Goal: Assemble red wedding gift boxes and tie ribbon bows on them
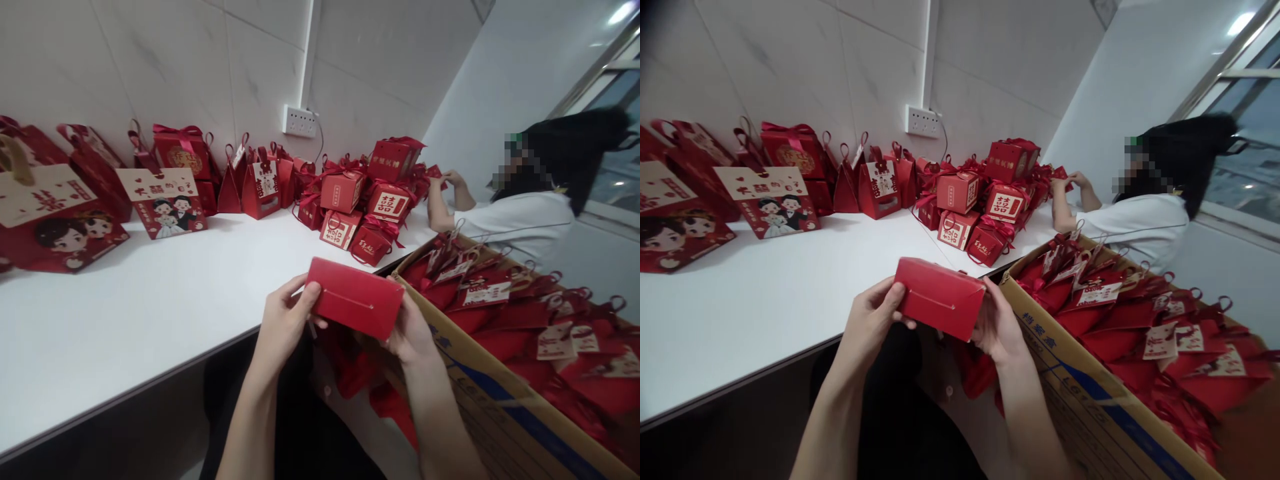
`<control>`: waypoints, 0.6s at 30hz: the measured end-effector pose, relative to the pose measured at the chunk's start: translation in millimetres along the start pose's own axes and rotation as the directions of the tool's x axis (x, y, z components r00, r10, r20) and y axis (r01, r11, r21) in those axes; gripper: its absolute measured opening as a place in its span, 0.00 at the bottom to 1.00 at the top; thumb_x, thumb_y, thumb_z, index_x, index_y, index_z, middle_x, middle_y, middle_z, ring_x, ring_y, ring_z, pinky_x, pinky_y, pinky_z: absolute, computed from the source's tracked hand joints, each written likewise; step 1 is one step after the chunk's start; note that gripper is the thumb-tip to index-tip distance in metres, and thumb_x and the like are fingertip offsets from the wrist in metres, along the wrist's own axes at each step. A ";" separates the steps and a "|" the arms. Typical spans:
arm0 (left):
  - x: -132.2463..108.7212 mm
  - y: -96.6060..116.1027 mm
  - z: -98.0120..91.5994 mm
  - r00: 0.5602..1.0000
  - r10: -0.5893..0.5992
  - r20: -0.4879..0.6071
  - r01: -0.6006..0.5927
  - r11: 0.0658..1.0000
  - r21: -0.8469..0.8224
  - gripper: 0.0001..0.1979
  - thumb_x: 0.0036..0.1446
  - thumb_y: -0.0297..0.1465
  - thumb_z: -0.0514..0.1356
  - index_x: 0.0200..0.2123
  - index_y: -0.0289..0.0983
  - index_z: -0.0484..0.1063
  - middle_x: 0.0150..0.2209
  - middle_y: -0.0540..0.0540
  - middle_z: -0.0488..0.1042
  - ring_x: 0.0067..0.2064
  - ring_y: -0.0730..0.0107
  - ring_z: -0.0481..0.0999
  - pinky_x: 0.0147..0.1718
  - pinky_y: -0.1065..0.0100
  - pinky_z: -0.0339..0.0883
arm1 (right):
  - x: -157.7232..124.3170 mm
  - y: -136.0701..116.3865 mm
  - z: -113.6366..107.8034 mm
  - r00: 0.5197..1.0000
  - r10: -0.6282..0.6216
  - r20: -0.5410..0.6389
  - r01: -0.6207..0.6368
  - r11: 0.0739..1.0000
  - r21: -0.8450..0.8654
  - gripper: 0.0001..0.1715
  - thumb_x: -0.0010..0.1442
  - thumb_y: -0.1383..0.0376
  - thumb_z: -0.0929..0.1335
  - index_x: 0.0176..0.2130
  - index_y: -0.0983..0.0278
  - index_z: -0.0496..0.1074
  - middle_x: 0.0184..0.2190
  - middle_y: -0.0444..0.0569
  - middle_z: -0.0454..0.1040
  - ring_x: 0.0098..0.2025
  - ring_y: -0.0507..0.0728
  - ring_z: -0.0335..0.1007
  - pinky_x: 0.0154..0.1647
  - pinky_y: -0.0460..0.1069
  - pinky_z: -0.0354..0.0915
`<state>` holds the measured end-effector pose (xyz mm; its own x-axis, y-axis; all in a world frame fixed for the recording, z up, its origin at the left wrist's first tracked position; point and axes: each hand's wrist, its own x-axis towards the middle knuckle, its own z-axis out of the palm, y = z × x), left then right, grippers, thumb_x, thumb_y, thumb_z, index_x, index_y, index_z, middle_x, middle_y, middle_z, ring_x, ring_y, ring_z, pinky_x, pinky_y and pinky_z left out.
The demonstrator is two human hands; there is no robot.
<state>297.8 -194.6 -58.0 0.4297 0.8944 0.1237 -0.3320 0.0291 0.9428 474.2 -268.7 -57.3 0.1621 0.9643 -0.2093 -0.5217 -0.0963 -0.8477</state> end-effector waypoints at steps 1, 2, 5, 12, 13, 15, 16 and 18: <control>-2.3 3.2 1.2 0.999 0.023 0.033 -0.023 1.000 -0.001 0.22 0.51 0.44 0.61 0.45 0.35 0.74 0.37 0.44 0.78 0.19 0.76 0.70 0.17 0.73 0.67 | 1.4 2.2 -5.3 1.000 0.009 0.006 -0.010 0.999 0.045 0.21 0.52 0.50 0.68 0.40 0.60 0.72 0.29 0.45 0.78 0.23 0.52 0.74 0.17 0.43 0.68; -4.4 6.3 2.4 0.997 0.047 0.064 -0.047 0.999 -0.009 0.22 0.52 0.42 0.61 0.47 0.37 0.73 0.41 0.43 0.77 0.21 0.76 0.71 0.18 0.73 0.68 | 1.5 4.5 -8.8 1.000 0.015 0.009 -0.016 0.997 0.080 0.19 0.52 0.50 0.68 0.38 0.60 0.72 0.28 0.43 0.78 0.23 0.51 0.74 0.17 0.42 0.68; -8.2 11.7 4.5 0.981 0.134 0.140 -0.134 0.991 -0.008 0.20 0.54 0.38 0.61 0.50 0.40 0.72 0.52 0.42 0.72 0.32 0.71 0.76 0.27 0.71 0.73 | -3.1 8.2 -9.6 0.998 0.053 -0.016 -0.051 0.989 0.137 0.15 0.53 0.52 0.66 0.34 0.59 0.73 0.28 0.40 0.79 0.27 0.50 0.75 0.23 0.43 0.70; -1.3 2.5 0.7 0.977 0.179 0.117 -0.190 0.978 0.088 0.14 0.56 0.37 0.59 0.46 0.45 0.74 0.58 0.47 0.66 0.50 0.60 0.73 0.42 0.68 0.72 | -33.6 -15.7 -8.7 0.931 -0.231 -0.283 0.247 0.969 0.020 0.18 0.44 0.63 0.66 0.39 0.63 0.72 0.35 0.49 0.78 0.36 0.58 0.75 0.38 0.54 0.72; 0.6 0.9 1.1 0.983 0.170 0.071 -0.176 0.981 0.083 0.15 0.56 0.38 0.59 0.46 0.45 0.74 0.58 0.47 0.66 0.48 0.60 0.74 0.40 0.68 0.73 | -40.3 -23.1 -14.8 0.865 -0.361 -0.348 0.364 0.930 -0.059 0.21 0.44 0.63 0.67 0.42 0.61 0.71 0.38 0.49 0.77 0.39 0.58 0.74 0.40 0.55 0.71; 4.2 -1.3 2.7 0.990 0.139 -0.013 -0.138 0.988 0.072 0.15 0.55 0.39 0.59 0.45 0.43 0.74 0.55 0.46 0.69 0.46 0.60 0.76 0.38 0.67 0.73 | -55.7 -40.1 -33.9 0.645 -0.605 -0.466 0.536 0.793 -0.288 0.27 0.45 0.64 0.68 0.47 0.56 0.66 0.44 0.46 0.74 0.43 0.58 0.72 0.43 0.58 0.70; 6.0 -2.0 3.7 0.992 0.120 -0.037 -0.117 0.991 0.069 0.15 0.55 0.40 0.59 0.44 0.42 0.75 0.53 0.46 0.71 0.45 0.60 0.76 0.38 0.67 0.72 | -64.5 -48.8 -46.5 0.497 -0.703 -0.509 0.561 0.707 -0.429 0.30 0.45 0.64 0.69 0.49 0.54 0.63 0.46 0.45 0.73 0.44 0.57 0.71 0.44 0.59 0.69; 9.1 -3.2 6.0 0.995 0.084 -0.049 -0.081 0.995 0.062 0.14 0.55 0.40 0.59 0.41 0.41 0.76 0.48 0.46 0.75 0.45 0.61 0.76 0.40 0.67 0.72 | -85.0 -64.7 -75.8 0.160 -0.835 -0.526 0.459 0.535 -0.710 0.34 0.45 0.63 0.69 0.52 0.55 0.58 0.50 0.46 0.69 0.47 0.57 0.69 0.49 0.61 0.66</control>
<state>307.8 -189.2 -58.0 0.3583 0.9146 0.1871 -0.3129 -0.0712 0.9471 557.7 -363.2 -21.6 0.9023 0.1047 0.4182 0.3898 0.2161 -0.8952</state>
